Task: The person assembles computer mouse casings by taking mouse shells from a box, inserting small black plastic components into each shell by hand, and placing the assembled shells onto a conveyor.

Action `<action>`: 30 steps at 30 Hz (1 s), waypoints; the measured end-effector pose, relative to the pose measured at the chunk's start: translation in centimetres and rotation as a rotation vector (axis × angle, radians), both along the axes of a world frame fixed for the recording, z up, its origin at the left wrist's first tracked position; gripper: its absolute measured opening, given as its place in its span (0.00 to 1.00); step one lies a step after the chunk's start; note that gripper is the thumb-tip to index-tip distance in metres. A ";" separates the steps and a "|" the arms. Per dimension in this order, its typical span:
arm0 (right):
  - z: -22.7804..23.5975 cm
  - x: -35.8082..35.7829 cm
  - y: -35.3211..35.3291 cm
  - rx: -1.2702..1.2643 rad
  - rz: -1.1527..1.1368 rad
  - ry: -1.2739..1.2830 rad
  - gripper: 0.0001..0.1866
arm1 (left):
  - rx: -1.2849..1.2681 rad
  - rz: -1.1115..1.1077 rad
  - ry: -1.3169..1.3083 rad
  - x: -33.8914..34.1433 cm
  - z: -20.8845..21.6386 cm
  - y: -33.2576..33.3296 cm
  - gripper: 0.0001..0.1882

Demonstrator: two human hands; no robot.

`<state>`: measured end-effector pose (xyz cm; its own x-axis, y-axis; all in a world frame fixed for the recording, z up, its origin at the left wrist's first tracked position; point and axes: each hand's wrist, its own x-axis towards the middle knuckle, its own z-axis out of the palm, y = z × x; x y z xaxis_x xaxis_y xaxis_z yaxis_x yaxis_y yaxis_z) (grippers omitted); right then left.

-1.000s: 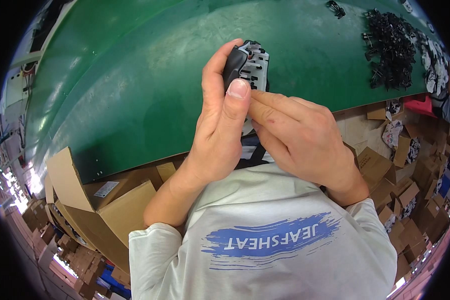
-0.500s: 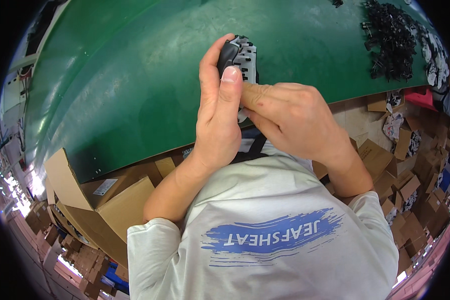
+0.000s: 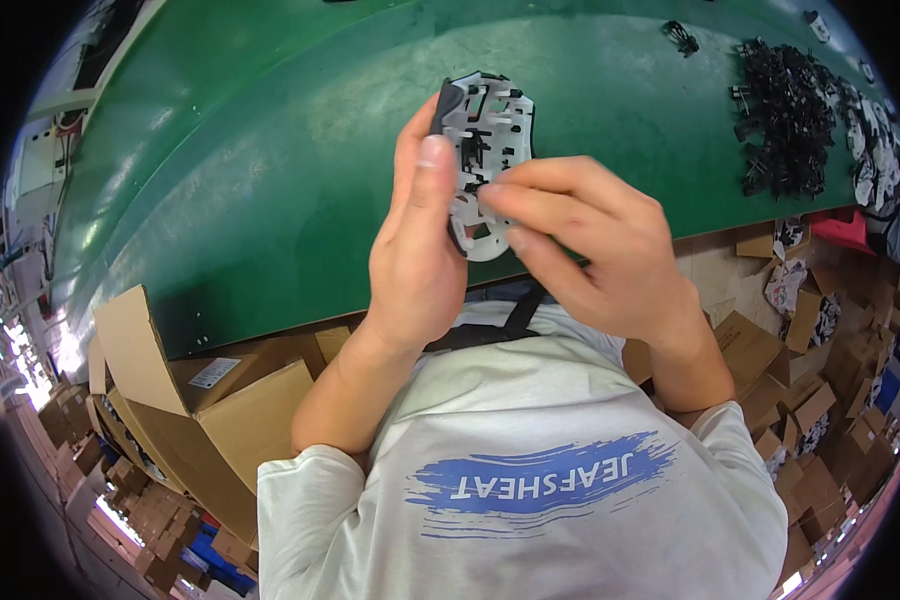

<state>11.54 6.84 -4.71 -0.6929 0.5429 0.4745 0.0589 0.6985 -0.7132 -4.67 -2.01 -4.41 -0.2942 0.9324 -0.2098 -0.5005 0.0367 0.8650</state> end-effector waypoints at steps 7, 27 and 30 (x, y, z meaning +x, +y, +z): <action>0.2 4.1 4.5 -0.036 -0.312 -0.075 0.16 | 0.180 -0.103 -0.735 -1.5 -0.4 -0.6 0.33; -3.6 7.3 16.5 0.161 -0.716 -0.566 0.17 | -0.201 1.211 0.406 -26.0 10.7 -45.7 0.28; -3.8 6.7 15.6 -0.056 -0.657 -0.330 0.15 | -0.679 0.920 0.463 -27.9 5.0 -57.6 0.29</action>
